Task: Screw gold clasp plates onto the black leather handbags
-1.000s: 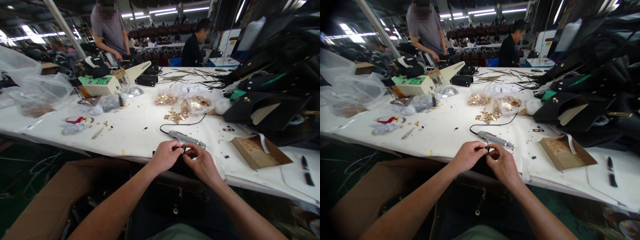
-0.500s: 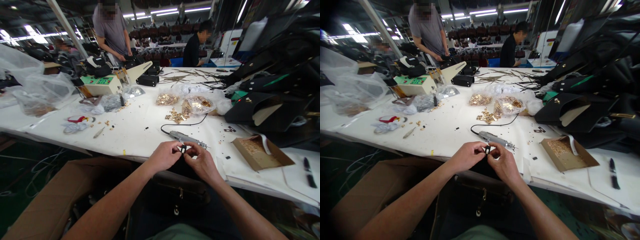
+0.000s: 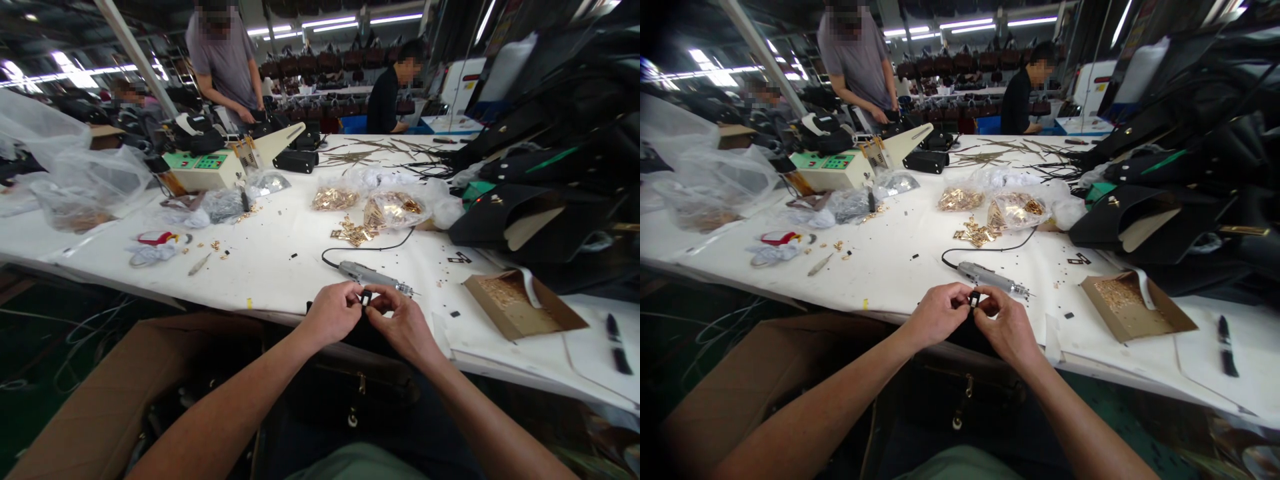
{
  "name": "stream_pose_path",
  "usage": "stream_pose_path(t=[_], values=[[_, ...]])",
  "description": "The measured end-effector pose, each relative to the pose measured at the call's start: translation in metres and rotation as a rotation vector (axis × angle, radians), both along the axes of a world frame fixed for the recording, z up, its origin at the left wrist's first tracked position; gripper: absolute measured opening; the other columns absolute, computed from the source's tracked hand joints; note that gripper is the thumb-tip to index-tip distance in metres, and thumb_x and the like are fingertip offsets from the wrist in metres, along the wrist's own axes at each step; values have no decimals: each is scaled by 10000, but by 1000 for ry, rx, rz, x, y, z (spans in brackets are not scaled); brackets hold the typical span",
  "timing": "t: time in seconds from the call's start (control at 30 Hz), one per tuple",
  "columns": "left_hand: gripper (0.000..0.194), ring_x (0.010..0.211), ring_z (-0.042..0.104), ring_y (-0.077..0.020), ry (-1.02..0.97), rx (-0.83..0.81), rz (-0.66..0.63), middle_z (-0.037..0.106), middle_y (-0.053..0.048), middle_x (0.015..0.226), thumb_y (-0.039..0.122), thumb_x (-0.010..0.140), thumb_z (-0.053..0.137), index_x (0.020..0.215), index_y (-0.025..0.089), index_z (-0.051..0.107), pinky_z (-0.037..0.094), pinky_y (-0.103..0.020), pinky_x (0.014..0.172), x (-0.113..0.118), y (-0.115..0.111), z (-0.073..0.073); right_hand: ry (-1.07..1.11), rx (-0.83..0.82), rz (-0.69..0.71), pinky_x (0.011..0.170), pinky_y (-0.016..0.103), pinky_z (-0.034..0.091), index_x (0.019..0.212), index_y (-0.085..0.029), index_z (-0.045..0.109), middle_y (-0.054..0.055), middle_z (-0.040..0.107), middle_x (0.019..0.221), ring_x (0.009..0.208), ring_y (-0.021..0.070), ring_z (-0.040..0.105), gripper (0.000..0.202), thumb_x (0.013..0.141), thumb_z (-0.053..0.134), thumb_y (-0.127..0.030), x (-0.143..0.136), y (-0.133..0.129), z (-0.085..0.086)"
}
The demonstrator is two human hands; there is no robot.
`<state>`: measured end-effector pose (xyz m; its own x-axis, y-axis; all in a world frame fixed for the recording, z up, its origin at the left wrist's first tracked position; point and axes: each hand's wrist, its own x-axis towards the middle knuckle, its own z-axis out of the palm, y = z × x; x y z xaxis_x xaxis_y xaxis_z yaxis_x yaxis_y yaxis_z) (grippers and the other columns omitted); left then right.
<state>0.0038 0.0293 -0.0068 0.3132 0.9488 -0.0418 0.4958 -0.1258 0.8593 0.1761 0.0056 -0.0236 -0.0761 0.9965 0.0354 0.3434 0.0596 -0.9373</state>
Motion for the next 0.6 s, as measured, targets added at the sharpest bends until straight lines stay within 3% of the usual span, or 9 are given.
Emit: stream_pose_path(t=[0.3, 0.6], values=[[330, 759, 691, -163, -75, -85, -6, 766, -36, 865, 113, 753, 557, 1019, 154, 749, 515, -251, 730, -2, 3, -2, -12, -13, -3, 684, 327, 510, 1133, -210, 702, 15, 731, 776, 713, 207, 672, 383, 764, 602, -222, -2, 2, -4], [264, 727, 692, -171, -50, -87, 4, 763, -36, 824, 150, 763, 591, 974, 156, 749, 507, -256, 695, -3, 2, 0, 50, -39, 24, 742, 330, 517, 1205, -208, 711, 24, 766, 847, 770, 208, 695, 400, 820, 630, -284, 1, -1, -2]])
